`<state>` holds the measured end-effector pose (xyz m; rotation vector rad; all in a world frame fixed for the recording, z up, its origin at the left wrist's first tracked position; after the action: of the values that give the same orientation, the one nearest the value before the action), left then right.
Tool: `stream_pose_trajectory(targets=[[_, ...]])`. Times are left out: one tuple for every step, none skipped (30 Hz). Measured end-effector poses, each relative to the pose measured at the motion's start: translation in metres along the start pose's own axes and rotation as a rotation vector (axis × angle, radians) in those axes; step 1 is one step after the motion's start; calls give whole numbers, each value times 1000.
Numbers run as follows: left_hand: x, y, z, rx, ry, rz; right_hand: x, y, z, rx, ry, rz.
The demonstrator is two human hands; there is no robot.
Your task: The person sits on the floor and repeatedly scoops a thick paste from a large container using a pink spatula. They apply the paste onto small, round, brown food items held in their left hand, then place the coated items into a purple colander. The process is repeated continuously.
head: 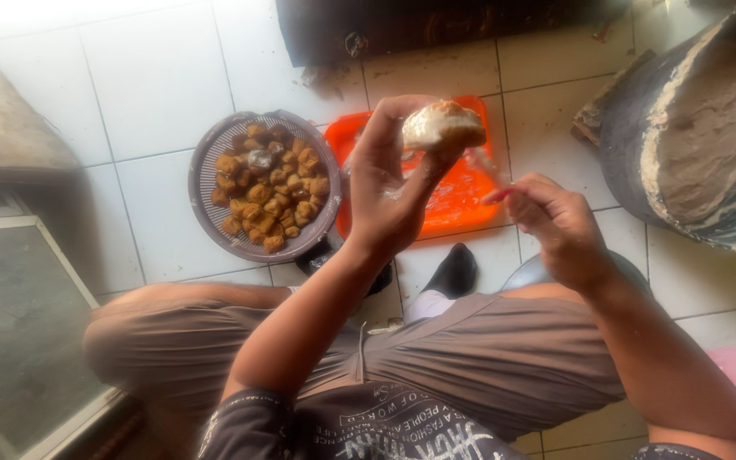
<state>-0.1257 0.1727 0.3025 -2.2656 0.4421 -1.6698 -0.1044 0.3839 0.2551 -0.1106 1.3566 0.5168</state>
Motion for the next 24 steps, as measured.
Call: stream_pose_trajectory(targets=[[-1, -1, -1, 1, 14, 57, 1, -1, 0, 3, -35, -63], [-3, -2, -2, 4, 38, 133, -1, -2, 0, 5, -25, -79], [-6, -4, -2, 9, 66, 193, -4, -3, 2, 8, -18, -96], [-9, -5, -1, 15, 94, 253, -7, -3, 4, 12, -11, -112], [-14, -7, -1, 22, 124, 297, -13, -3, 6, 28, 44, -51], [-18, -8, -1, 31, 154, 341, -20, -4, 9, 43, 98, 11], [-17, -7, -1, 38, 130, 298, -25, -6, 10, 56, 153, 71], [-17, -5, -1, 44, 104, 254, -26, -7, 9, 77, 160, 145], [-16, -2, -2, 51, 78, 209, -28, -7, 7, 98, 169, 218], [-19, 2, -2, 66, 80, 211, -29, -7, 5, 117, 178, 290], [-21, 8, -2, 83, 80, 214, -31, -7, 2, 133, 188, 357], [-25, 15, -2, 101, 79, 215, -33, -7, -1, 148, 200, 424], [-33, 25, -1, 131, 110, 181, -35, -6, -3, 161, 212, 490], [-43, 37, 0, 163, 142, 148, -34, -4, -4, 166, 188, 467], [-55, 49, 2, 195, 173, 115, -33, -1, -5, 170, 164, 446], [-78, 67, 8, 300, 302, 97, -33, 3, -7, 177, 144, 424], [-102, 85, 18, 407, 431, 79, -33, 6, -6, 179, 124, 408], [-126, 103, 32, 515, 563, 62, -33, 8, -4, 180, 100, 391], [-149, 115, 45, 567, 682, 58, -32, 10, -3, 182, 77, 374], [-170, 127, 58, 616, 804, 39, -32, 10, -4, 175, 68, 362], [-190, 137, 67, 657, 919, 24, -33, 10, -5, 169, 61, 351], [-203, 148, 68, 678, 964, -19, -33, 9, -8, 162, 58, 342], [-212, 159, 59, 686, 955, -68, -32, 7, -9, 152, 52, 345], [-215, 171, 40, 685, 895, -102, -31, 5, -11, 143, 44, 349]])
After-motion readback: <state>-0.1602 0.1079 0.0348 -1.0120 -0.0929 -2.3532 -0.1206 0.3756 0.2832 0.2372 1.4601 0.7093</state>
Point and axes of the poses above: each hand's wrist, its own z-axis away from the middle knuckle, its own y-axis out of the back of the hand, x = y × z, the point moved 9 cm from there along -z, towards the middle knuckle, and after that the axes turned 2 degrees about z, right-handed, at the moved point
